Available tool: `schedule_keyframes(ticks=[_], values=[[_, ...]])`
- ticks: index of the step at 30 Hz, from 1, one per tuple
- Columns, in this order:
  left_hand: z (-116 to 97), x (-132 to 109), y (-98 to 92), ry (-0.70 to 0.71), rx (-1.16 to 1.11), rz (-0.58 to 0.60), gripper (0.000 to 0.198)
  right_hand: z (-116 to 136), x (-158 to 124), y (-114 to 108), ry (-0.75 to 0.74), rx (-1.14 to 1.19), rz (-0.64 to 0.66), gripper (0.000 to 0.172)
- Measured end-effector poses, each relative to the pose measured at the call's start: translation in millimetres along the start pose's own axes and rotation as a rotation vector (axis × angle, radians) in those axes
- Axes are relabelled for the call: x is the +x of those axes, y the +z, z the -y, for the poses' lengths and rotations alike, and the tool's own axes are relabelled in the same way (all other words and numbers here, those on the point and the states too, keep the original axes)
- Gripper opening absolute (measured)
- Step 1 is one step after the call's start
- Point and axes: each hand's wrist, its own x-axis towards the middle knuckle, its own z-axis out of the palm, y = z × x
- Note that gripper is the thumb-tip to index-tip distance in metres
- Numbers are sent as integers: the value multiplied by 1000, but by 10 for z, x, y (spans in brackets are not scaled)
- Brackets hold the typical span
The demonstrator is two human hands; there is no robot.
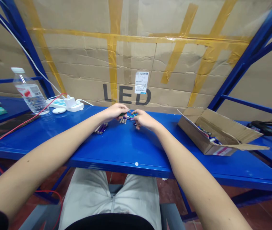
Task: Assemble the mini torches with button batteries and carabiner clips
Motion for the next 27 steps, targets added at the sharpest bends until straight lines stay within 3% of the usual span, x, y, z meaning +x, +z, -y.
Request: schedule_keyframes(ticks=[3, 7, 10, 22, 27], values=[[-11, -12, 14, 14, 15, 21, 14, -10, 0, -4, 15, -118, -20, 24], [-3, -8, 24, 26, 32, 37, 16, -10, -24, 7, 10, -102, 28, 32], [15, 4, 26, 22, 50, 34, 17, -26, -21, 24, 19, -117, 52, 24], [40, 6, 28, 74, 98, 96, 17, -89, 35, 20, -53, -77, -19, 19], [43, 2, 23, 91, 155, 103, 16, -100, 46, -22, -125, -218, -64, 21]])
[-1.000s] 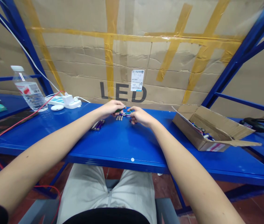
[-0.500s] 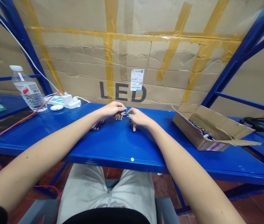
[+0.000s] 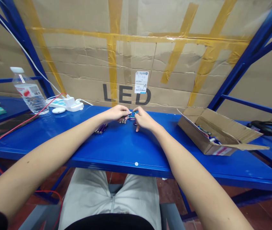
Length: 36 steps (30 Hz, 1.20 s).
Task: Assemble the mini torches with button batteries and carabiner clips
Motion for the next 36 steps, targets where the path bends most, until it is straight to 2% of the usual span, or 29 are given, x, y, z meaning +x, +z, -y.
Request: schedule_keyframes(ticks=[5, 9, 18, 23, 28, 32, 36], values=[[-31, -26, 35, 31, 50, -11, 15, 68, -41, 17, -70, -199, -104, 26], [-68, -48, 94, 26, -16, -7, 17, 90, -51, 93, -124, -195, -151, 29], [-90, -40, 225, -14, -120, -78, 15, 108, -40, 185, -153, -291, -270, 34], [-144, -55, 268, -56, -196, -104, 21, 108, -41, 207, -131, -271, -275, 36], [-133, -37, 269, -66, -290, -107, 24, 72, -18, 214, -185, -242, -255, 35], [-128, -30, 260, -63, -263, -135, 23, 71, -11, 218, -157, -207, -253, 34], [-142, -35, 210, -46, -145, -191, 19, 57, -5, 209, -140, -167, -236, 34]])
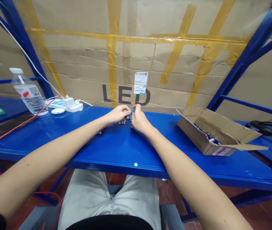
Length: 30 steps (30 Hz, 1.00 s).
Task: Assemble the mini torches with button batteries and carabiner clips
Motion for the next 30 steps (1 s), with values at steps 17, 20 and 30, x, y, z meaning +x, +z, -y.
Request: schedule_keyframes(ticks=[17, 20, 30], values=[[8, 89, -336, -43, -88, -19, 16, 33, 18, -138, -55, -181, 36, 27], [44, 111, -283, 5, -24, 23, 18, 58, 18, -102, -98, -124, -9, 27], [125, 76, -232, 318, 190, 21, 29, 96, 15, -69, 2, 296, 211, 17]])
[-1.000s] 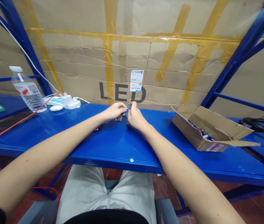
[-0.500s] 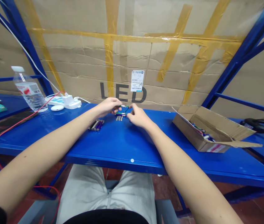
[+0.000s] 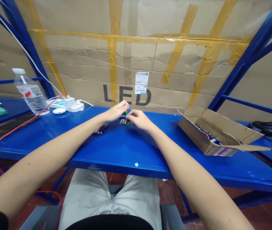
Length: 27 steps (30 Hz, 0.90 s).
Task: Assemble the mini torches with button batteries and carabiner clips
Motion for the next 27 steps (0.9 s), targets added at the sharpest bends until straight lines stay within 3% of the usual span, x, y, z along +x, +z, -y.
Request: schedule_keyframes(ticks=[4, 7, 11, 17, 27], values=[[-50, -54, 28, 74, -40, 38, 38, 39, -29, -10, 27, 150, 74, 14], [-77, -29, 87, 60, -168, 1, 45, 38, -40, -12, 23, 219, 114, 13], [-113, 30, 100, -35, -491, -115, 60, 53, -52, 10, 35, 286, 106, 21], [-105, -1, -27, -197, -853, -29, 80, 134, -70, 47, 127, 401, 108, 9], [42, 38, -85, -267, -932, 0, 83, 86, -69, 13, 143, 225, 59, 3]])
